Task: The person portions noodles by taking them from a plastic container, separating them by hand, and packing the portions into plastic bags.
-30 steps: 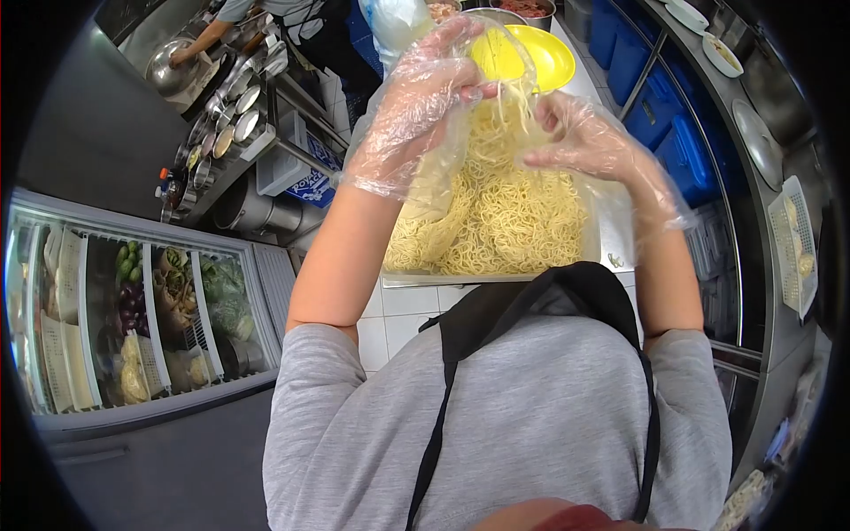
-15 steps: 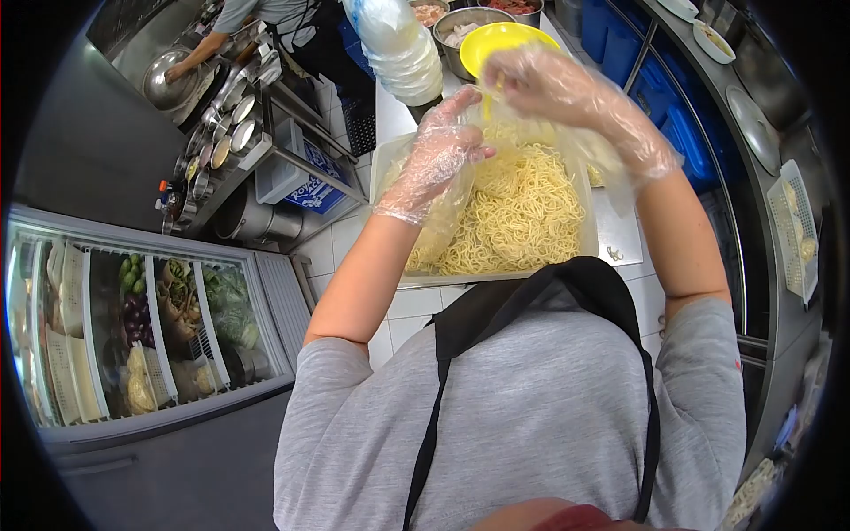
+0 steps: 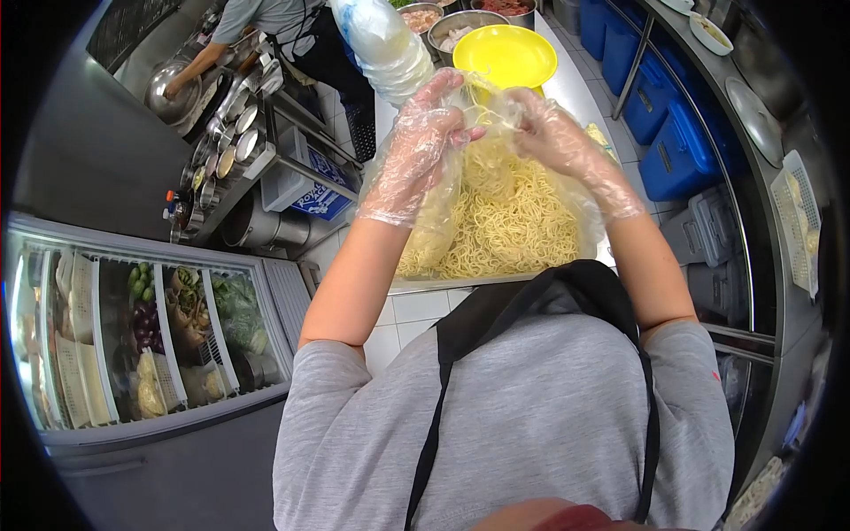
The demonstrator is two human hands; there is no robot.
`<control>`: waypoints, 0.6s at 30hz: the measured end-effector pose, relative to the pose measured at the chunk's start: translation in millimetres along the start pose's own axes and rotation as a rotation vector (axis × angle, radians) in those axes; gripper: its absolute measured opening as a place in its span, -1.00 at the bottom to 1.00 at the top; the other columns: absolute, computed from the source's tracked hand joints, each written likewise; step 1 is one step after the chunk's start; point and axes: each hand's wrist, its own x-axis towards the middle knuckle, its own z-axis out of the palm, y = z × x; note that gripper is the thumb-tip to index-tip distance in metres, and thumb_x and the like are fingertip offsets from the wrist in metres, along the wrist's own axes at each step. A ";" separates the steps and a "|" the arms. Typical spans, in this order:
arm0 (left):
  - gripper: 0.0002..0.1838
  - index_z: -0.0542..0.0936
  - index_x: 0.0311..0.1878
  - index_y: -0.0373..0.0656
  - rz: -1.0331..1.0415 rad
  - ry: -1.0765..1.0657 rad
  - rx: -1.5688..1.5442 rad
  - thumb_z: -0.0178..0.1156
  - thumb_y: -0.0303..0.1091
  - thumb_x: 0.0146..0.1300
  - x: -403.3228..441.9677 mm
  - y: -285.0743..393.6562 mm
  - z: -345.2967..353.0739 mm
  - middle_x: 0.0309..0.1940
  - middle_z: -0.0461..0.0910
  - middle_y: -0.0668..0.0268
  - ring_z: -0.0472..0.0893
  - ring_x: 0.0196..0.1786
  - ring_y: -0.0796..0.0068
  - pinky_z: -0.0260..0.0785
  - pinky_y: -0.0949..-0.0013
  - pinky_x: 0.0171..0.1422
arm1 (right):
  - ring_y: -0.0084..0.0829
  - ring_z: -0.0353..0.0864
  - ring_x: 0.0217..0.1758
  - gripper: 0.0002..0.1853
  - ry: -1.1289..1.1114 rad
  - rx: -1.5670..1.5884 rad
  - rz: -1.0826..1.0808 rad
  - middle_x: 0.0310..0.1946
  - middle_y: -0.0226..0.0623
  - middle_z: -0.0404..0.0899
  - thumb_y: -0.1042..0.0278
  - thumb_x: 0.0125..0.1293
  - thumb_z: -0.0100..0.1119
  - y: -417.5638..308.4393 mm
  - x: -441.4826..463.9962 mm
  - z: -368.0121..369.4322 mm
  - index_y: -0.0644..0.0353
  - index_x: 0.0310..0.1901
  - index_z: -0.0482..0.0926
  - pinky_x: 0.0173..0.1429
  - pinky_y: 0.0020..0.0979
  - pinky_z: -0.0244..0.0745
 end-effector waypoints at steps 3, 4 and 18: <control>-0.31 0.12 0.35 -0.36 -0.009 -0.016 0.080 -0.04 -0.67 0.06 2.7 -8.0 -4.5 0.32 0.18 0.16 0.35 -0.52 0.70 0.47 0.24 0.03 | -0.51 0.49 -0.39 -0.58 -0.056 0.186 0.078 -0.41 -0.33 0.42 0.44 0.14 0.15 -10.9 -0.9 -25.9 0.14 0.06 0.35 -0.30 -0.43 0.49; -0.30 0.12 0.35 -0.35 -0.033 -0.053 0.107 -0.05 -0.66 0.04 2.4 -13.4 -4.9 0.32 0.18 0.17 0.34 -0.52 0.70 0.48 0.27 0.01 | -0.53 0.46 -0.42 -0.66 0.015 0.109 -0.014 -0.43 -0.35 0.42 0.43 0.14 0.15 -26.2 1.0 -36.3 0.15 -0.03 0.37 -0.36 -0.46 0.45; -0.27 0.13 0.37 -0.27 -0.057 -0.028 0.123 -0.05 -0.65 0.02 -12.0 -16.4 -5.7 0.33 0.18 0.20 0.33 -0.54 0.71 0.49 0.36 -0.04 | -0.60 0.43 -0.49 -0.87 -0.274 -0.175 -0.421 -0.55 -0.46 0.39 0.38 0.15 0.16 -103.6 48.8 -66.1 0.21 -0.38 0.43 -0.42 -0.51 0.42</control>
